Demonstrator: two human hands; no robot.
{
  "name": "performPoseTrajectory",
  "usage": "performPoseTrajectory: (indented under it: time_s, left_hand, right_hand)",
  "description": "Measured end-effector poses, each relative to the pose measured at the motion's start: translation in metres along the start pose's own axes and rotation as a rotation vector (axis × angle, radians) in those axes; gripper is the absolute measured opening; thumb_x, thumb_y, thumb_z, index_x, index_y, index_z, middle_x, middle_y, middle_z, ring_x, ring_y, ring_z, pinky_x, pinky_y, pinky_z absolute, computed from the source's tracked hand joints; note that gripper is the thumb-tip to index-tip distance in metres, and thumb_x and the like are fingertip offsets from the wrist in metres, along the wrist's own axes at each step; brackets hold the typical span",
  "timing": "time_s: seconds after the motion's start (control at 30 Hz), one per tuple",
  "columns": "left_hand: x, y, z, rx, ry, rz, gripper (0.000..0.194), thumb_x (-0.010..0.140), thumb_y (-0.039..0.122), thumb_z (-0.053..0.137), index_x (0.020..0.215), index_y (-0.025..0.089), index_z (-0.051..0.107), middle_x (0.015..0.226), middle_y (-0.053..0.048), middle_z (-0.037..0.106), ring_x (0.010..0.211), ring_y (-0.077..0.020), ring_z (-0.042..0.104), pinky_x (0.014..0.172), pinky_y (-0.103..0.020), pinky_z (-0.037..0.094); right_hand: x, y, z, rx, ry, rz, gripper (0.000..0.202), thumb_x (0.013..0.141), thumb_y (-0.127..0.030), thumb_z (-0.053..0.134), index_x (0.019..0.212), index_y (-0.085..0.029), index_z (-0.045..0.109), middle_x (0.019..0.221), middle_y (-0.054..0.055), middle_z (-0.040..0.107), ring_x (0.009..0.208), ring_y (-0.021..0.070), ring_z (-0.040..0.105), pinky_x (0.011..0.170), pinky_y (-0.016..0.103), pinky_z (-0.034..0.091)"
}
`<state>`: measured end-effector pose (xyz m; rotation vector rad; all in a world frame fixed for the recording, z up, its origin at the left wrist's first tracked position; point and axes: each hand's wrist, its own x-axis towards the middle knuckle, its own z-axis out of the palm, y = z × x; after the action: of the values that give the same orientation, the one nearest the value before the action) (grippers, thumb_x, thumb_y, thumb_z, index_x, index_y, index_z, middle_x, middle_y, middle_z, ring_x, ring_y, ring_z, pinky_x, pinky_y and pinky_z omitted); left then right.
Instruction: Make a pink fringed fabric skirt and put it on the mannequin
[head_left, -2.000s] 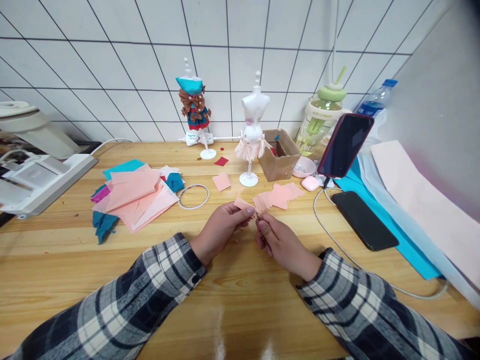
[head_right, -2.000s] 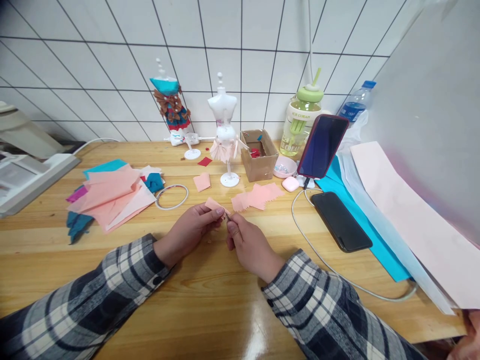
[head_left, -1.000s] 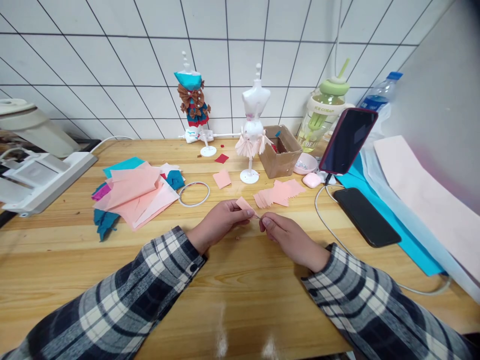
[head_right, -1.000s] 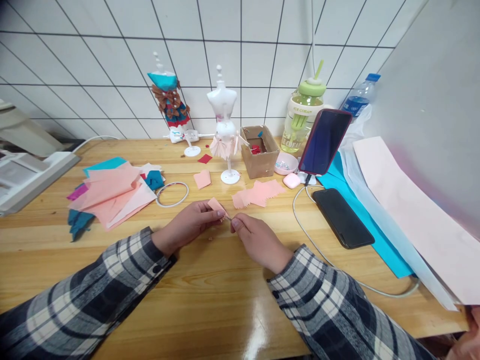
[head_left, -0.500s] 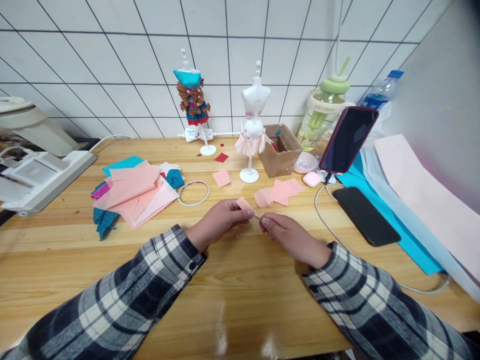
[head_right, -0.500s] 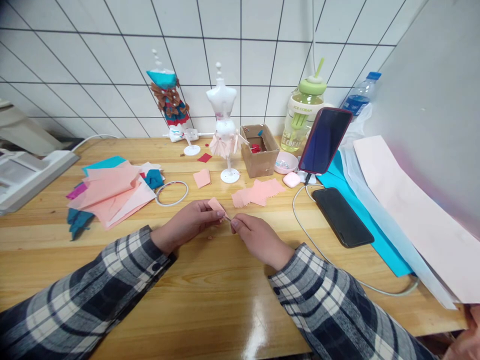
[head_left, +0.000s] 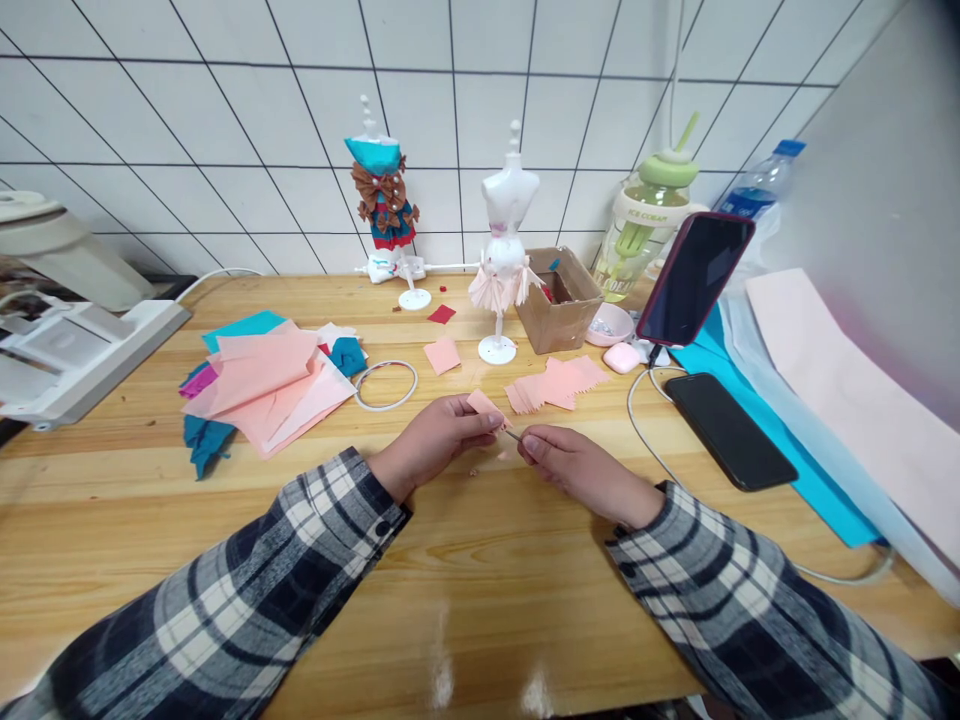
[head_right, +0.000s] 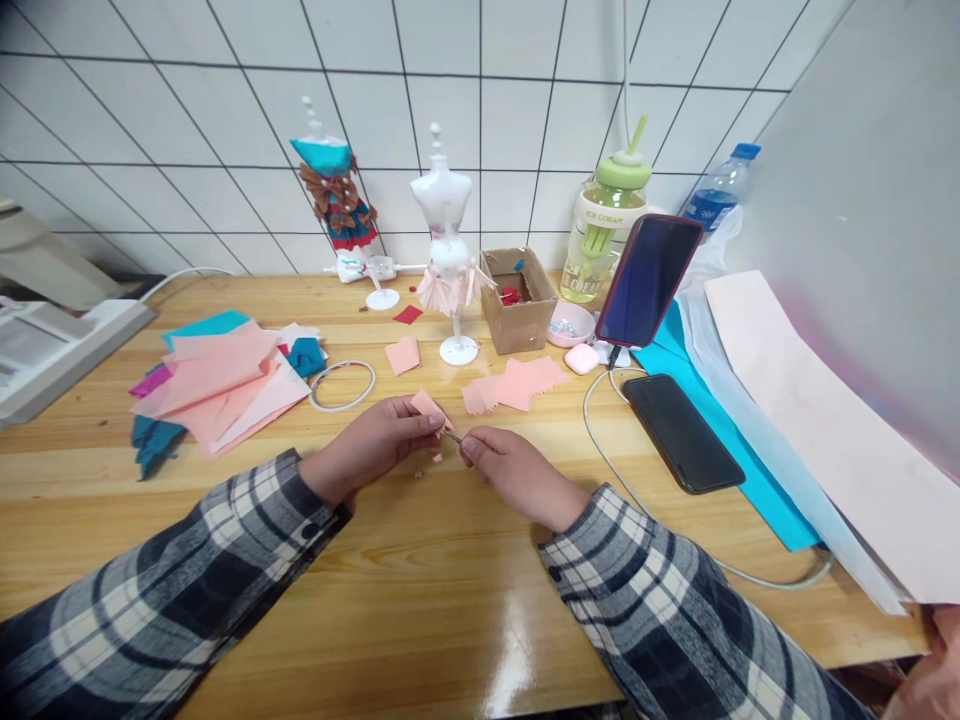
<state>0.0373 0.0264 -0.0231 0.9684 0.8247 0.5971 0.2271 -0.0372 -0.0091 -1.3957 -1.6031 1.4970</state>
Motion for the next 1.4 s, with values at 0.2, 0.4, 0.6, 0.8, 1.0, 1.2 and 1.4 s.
performPoseTrajectory:
  time_s: [0.2,0.4,0.6,0.8,1.0,1.2,1.4]
  left_hand:
    - [0.001,0.001,0.001,-0.079,0.043,-0.018,0.022,0.065,0.027,0.081,0.077,0.012,0.071,0.079,-0.003,0.068,0.075,-0.0108,0.059,0.075,-0.024,0.046]
    - [0.0,0.0,0.006,-0.122,0.052,0.008,0.019,0.067,0.027,0.079,0.076,0.012,0.07,0.08,-0.002,0.068,0.076,-0.0102,0.06,0.077,-0.024,0.045]
    - [-0.001,-0.002,0.011,-0.08,0.033,0.028,0.02,0.07,0.028,0.077,0.081,0.012,0.071,0.086,-0.005,0.071,0.082,-0.0131,0.062,0.082,-0.026,0.044]
    - [-0.002,-0.002,0.015,-0.055,0.038,0.039,0.02,0.071,0.03,0.076,0.082,0.014,0.072,0.087,-0.004,0.071,0.083,-0.0136,0.062,0.082,-0.025,0.044]
    - [-0.002,-0.002,0.015,-0.07,0.05,0.048,0.022,0.07,0.031,0.077,0.08,0.013,0.071,0.086,-0.005,0.071,0.083,-0.0146,0.062,0.082,-0.027,0.045]
    - [-0.003,-0.001,0.016,-0.059,0.061,0.052,0.02,0.069,0.03,0.077,0.079,0.014,0.071,0.084,-0.003,0.071,0.081,-0.0134,0.061,0.081,-0.027,0.044]
    - [-0.001,-0.002,0.014,-0.037,0.076,0.052,0.023,0.068,0.03,0.078,0.079,0.013,0.069,0.083,-0.004,0.07,0.078,-0.0138,0.06,0.078,-0.027,0.044]
  right_hand:
    - [0.0,0.006,0.002,-0.093,0.065,-0.043,0.033,0.094,-0.045,0.036,0.075,-0.021,0.047,0.063,-0.003,0.041,0.058,0.0125,0.04,0.054,0.025,0.032]
    - [-0.002,0.008,0.013,-0.283,0.134,-0.101,0.026,0.098,-0.042,0.03,0.083,-0.024,0.039,0.065,-0.004,0.048,0.054,0.0128,0.044,0.051,0.025,0.032]
    - [0.0,0.008,0.017,-0.268,0.159,-0.13,0.026,0.1,-0.041,0.026,0.084,-0.024,0.037,0.063,-0.004,0.051,0.051,0.0122,0.047,0.05,0.025,0.033]
    - [-0.001,0.008,0.018,-0.253,0.174,-0.131,0.028,0.1,-0.041,0.025,0.082,-0.024,0.036,0.063,-0.004,0.051,0.051,0.0124,0.047,0.05,0.025,0.033]
    - [-0.001,0.006,0.019,-0.248,0.172,-0.139,0.029,0.1,-0.043,0.023,0.082,-0.024,0.036,0.062,-0.004,0.051,0.051,0.0128,0.048,0.052,0.026,0.034]
    - [0.0,0.007,0.018,-0.286,0.179,-0.127,0.027,0.1,-0.04,0.026,0.081,-0.024,0.036,0.063,-0.004,0.052,0.056,0.0144,0.049,0.056,0.028,0.033]
    - [0.0,0.005,0.017,-0.325,0.177,-0.115,0.024,0.099,-0.036,0.028,0.081,-0.024,0.038,0.066,-0.002,0.053,0.061,0.0158,0.05,0.059,0.029,0.034]
